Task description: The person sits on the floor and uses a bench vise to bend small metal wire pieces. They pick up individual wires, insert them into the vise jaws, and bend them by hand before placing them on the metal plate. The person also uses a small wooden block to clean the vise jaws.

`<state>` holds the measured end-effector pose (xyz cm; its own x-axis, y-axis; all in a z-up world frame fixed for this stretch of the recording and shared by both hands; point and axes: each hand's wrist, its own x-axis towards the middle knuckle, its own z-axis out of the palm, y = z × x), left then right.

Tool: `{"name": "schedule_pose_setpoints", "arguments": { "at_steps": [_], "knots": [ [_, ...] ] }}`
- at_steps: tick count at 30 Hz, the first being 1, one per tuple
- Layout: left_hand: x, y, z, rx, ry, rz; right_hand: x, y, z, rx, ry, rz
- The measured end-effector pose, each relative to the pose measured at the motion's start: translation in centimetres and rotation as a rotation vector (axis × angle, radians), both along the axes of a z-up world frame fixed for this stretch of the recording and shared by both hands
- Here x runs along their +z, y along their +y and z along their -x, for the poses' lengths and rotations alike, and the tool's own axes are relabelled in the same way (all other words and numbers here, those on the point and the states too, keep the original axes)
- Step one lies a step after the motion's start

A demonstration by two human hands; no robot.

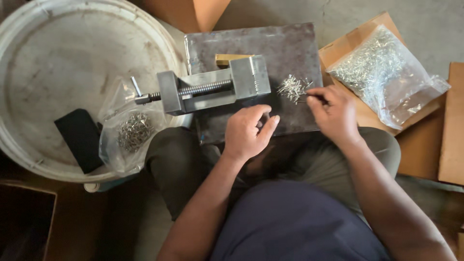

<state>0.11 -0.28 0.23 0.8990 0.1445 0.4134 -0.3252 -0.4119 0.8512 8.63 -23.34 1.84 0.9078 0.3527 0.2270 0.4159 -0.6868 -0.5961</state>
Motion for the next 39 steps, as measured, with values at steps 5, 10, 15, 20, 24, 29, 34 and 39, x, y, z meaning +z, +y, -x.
{"name": "schedule_pose_setpoints", "arguments": {
  "at_steps": [5, 10, 15, 20, 24, 29, 34, 39],
  "knots": [
    [0.2, -0.2, 0.1, -0.007, -0.008, -0.007, 1.1, 1.7, -0.1, 0.030, -0.028, 0.101],
    [0.4, -0.3, -0.1, -0.007, -0.019, -0.034, 1.4, 2.9, 0.8, 0.084, -0.181, 0.158],
    [0.3, -0.3, -0.1, 0.003, -0.032, -0.079, 0.9, 2.5, 1.2, 0.079, -0.144, 0.046],
    [0.4, -0.4, 0.1, 0.016, -0.015, -0.074, 0.2, 1.3, 0.7, -0.018, 0.178, -0.161],
    [0.2, -0.3, 0.0, 0.025, -0.038, -0.093, -0.9, 1.0, 0.3, -0.008, 0.289, -0.263],
    [0.0, -0.1, 0.1, 0.034, 0.016, -0.107, -1.4, 0.7, -0.1, -0.048, 0.416, -0.368],
    [0.2, -0.3, -0.1, 0.048, -0.029, -0.121, -1.2, 0.6, -0.1, -0.030, 0.719, -0.779],
    [0.5, -1.0, 0.4, 0.001, 0.058, 0.001, -1.5, 1.1, 0.8, 0.073, 1.043, -1.220]
  ]
}}
